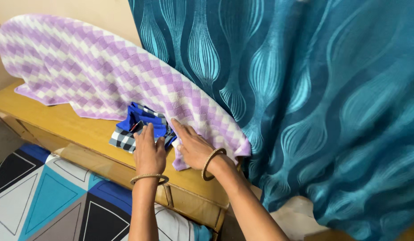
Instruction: The person smooths a geometric-patterned bedsheet on a wooden bed frame, then places a red pillow on the bed and arranges a folded blue checkered cloth beside it. The person uses both hands to press and align the sheet and items.
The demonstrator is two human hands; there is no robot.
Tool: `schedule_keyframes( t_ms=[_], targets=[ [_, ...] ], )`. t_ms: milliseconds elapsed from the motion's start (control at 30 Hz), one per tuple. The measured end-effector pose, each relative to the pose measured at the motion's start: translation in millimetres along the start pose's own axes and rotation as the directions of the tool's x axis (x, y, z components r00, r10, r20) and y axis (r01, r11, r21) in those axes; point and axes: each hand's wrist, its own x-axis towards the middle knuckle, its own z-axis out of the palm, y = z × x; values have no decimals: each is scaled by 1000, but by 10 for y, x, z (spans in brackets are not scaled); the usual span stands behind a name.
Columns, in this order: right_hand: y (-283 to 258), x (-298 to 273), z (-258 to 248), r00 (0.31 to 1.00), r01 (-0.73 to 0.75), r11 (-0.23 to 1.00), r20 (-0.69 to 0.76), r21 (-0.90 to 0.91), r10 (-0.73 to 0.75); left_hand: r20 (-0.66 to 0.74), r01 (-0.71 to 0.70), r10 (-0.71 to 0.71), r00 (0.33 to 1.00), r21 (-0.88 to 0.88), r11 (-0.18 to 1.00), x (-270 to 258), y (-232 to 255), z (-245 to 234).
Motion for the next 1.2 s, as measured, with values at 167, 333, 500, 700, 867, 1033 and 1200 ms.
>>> schedule_keyframes(
  t_ms=[167, 333, 500, 700, 867, 1033, 1200],
  targets=[
    [303, 329, 150, 999, 33, 999, 17, 8, -33, 4, 22, -22, 1000, 3, 1000, 203, -172, 298],
    [456, 516, 229, 999, -11, 1000, 37, 6, 11, -19, 47, -46, 999, 15, 999, 298, -418, 595],
    [564, 623, 343, 998, -18, 999, 56, 31, 16, 14, 114, -113, 993, -84, 990, 348, -626, 865],
    [681, 722, 460, 989, -77, 997, 122, -6, 77, 81, 250, -247, 966, -32, 968, 373, -744, 1093],
    [791, 766, 612, 980, -109, 994, 173, 31, 102, 98, 340, -340, 935, 19, 940, 332, -842, 1130],
    [828, 836, 856, 978, -126, 984, 182, 125, 102, 36, 313, -316, 948, 71, 947, 318, -1006, 1128],
    [852, 830, 1013, 973, -140, 981, 201, 135, 111, 43, 276, -283, 958, 112, 954, 380, -1093, 1098]
  ],
)
